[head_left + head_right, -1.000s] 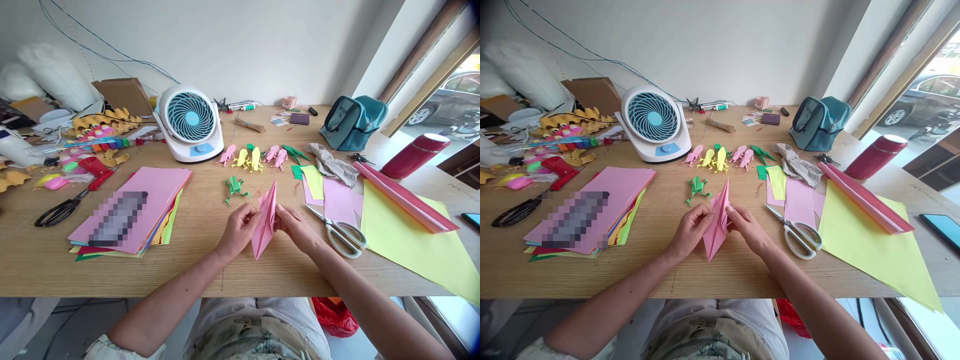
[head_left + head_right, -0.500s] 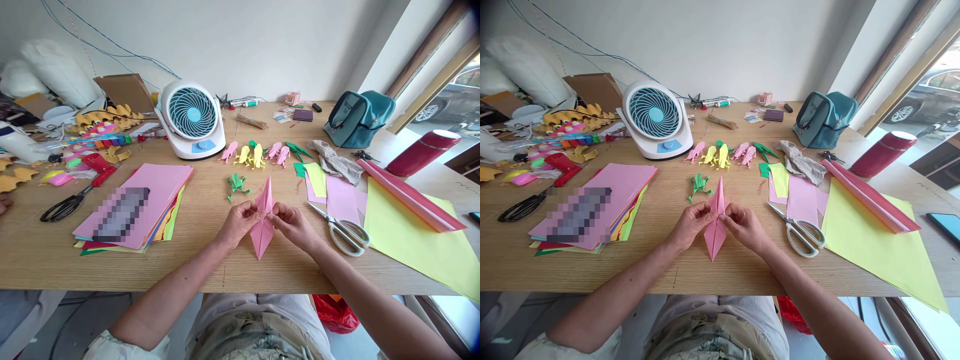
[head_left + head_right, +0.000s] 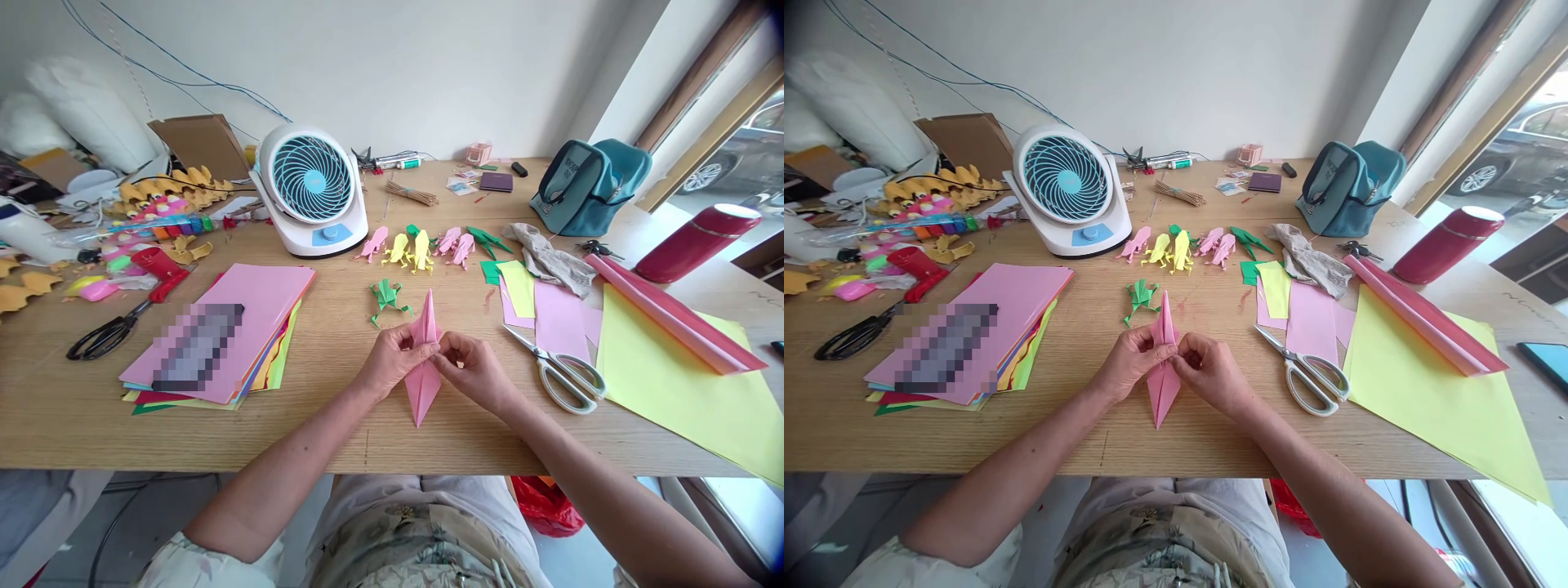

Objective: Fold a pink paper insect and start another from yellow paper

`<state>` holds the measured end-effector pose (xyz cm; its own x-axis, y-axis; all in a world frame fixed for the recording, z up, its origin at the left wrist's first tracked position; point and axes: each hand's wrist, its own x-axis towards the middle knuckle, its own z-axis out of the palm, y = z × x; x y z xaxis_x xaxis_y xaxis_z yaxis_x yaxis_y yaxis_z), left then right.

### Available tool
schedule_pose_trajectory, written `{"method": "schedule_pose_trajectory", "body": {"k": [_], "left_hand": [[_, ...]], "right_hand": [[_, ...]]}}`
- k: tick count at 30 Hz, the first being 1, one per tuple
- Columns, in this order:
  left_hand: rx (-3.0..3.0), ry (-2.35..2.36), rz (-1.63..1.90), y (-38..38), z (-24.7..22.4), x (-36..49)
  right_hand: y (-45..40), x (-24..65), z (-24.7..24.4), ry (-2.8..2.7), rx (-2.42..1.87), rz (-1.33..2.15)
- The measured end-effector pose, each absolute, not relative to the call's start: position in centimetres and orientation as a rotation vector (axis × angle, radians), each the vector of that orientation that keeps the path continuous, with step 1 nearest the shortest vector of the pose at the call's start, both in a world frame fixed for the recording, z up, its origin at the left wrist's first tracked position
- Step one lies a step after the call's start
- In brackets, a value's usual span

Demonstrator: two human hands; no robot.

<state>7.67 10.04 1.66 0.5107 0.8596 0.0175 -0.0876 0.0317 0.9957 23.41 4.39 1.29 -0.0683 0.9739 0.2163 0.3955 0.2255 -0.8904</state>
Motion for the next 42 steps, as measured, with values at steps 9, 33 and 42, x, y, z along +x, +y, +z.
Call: {"method": "schedule_pose_trajectory", "body": {"k": [9, 33, 42], "left_hand": [[1.352, 0.798, 0.910, 9.9, 1.5, 7.8], [1.241, 0.866, 0.937, 11.0, 0.9, 7.5], [1.310, 0.921, 1.018, 11.0, 0.4, 7.6]], "right_hand": [[4.3, 23.2, 1.8, -1.607, -1.257, 0.916], [5.0, 22.6, 1.4, -1.603, -1.295, 0.821], [5.3, 22.1, 0.3, -1.578, -1.137, 1.176]]}}
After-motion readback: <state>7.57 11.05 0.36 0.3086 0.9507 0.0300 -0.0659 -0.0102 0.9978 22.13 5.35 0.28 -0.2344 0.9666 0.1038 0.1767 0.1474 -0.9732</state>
